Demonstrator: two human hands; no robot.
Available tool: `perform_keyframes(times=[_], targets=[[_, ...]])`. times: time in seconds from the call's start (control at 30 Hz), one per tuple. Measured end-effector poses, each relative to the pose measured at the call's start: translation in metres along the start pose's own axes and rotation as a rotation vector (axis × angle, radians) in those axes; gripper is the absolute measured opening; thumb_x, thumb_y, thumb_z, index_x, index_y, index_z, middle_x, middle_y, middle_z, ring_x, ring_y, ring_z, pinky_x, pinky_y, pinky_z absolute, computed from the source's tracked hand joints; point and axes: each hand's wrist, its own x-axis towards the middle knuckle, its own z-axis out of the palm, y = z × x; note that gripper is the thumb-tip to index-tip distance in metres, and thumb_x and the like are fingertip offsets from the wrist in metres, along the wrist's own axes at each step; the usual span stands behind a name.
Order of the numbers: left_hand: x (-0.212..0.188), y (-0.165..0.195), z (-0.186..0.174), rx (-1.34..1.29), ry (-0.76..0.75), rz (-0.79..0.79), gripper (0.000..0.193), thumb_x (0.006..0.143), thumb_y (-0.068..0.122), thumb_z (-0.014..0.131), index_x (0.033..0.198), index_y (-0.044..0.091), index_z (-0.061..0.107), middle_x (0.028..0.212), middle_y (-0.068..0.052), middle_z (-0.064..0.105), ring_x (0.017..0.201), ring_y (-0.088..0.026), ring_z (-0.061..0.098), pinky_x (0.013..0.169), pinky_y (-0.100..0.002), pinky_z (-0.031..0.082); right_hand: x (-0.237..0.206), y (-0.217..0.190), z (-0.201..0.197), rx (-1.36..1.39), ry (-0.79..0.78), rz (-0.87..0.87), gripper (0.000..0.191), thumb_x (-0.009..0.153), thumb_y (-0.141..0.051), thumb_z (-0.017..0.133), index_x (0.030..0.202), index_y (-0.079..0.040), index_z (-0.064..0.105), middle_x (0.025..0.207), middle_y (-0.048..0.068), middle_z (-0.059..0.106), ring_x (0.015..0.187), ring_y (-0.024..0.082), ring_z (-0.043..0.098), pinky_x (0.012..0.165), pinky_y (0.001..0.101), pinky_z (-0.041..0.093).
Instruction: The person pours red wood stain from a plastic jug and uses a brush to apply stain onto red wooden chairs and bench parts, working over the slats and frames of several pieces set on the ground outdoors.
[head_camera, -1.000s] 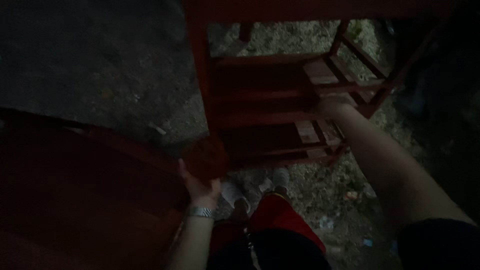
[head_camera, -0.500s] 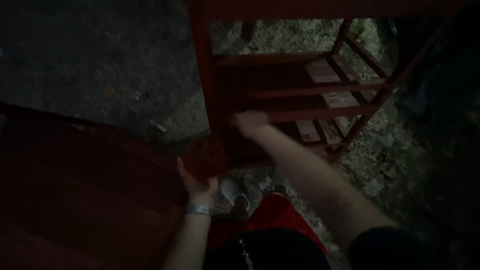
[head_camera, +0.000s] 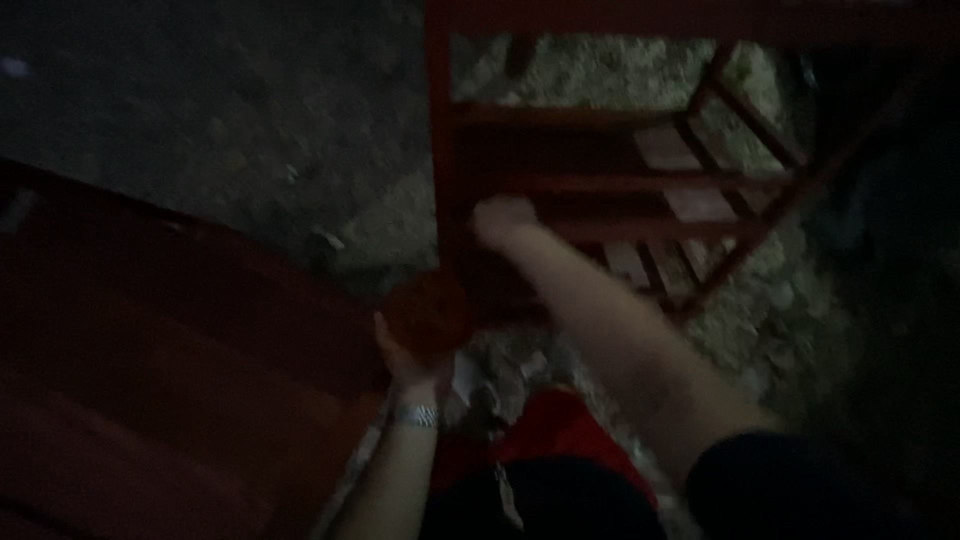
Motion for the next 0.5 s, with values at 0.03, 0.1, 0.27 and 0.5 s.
perform_keyframes(times=[0.03, 0.1, 0.27, 0.5], targets=[[0.000, 0.000, -0.002, 0.073, 0.026, -0.006, 0.084, 0.091, 0.067, 0.050, 0.160, 0.023, 0.033, 0.166, -0.011, 0.034, 0.148, -0.037, 0.035, 0.121, -0.055, 0.028, -0.003, 0.012, 0.000, 0.065, -0.018, -0.017, 0.041, 0.107, -0.039, 0.046, 0.130, -0.014, 0.068, 0.117, 0.012, 0.074, 0.100, 0.029, 0.072, 0.082, 0.0433, 0.060], [0.000, 0.002, -0.002, 0.213, 0.037, 0.011, 0.086, 0.090, 0.070, 0.046, 0.160, 0.022, 0.034, 0.164, -0.013, 0.035, 0.146, -0.040, 0.036, 0.118, -0.057, 0.029, -0.009, 0.046, -0.001, 0.061, 0.000, -0.077, 0.050, 0.108, -0.049, 0.042, 0.142, -0.018, 0.060, 0.133, 0.012, 0.065, 0.115, 0.031, 0.066, 0.094, 0.0474, 0.055], [-0.010, 0.007, 0.006, 0.246, 0.001, 0.037, 0.089, 0.089, 0.069, 0.050, 0.161, 0.021, 0.032, 0.166, -0.011, 0.034, 0.151, -0.036, 0.034, 0.123, -0.055, 0.027, -0.013, 0.115, 0.012, -0.030, -0.074, -0.057, 0.065, 0.106, -0.060, 0.034, 0.156, -0.020, 0.044, 0.160, 0.009, 0.045, 0.141, 0.032, 0.048, 0.115, 0.0459, 0.042], [-0.015, 0.008, 0.006, 0.213, 0.024, -0.008, 0.090, 0.089, 0.071, 0.048, 0.161, 0.019, 0.032, 0.166, -0.013, 0.033, 0.150, -0.037, 0.033, 0.122, -0.057, 0.027, -0.030, 0.079, 0.130, 1.318, -0.063, 0.008, 0.051, 0.106, -0.037, 0.054, 0.144, -0.004, 0.055, 0.100, 0.009, 0.073, 0.078, 0.017, 0.064, 0.087, 0.0445, 0.052]])
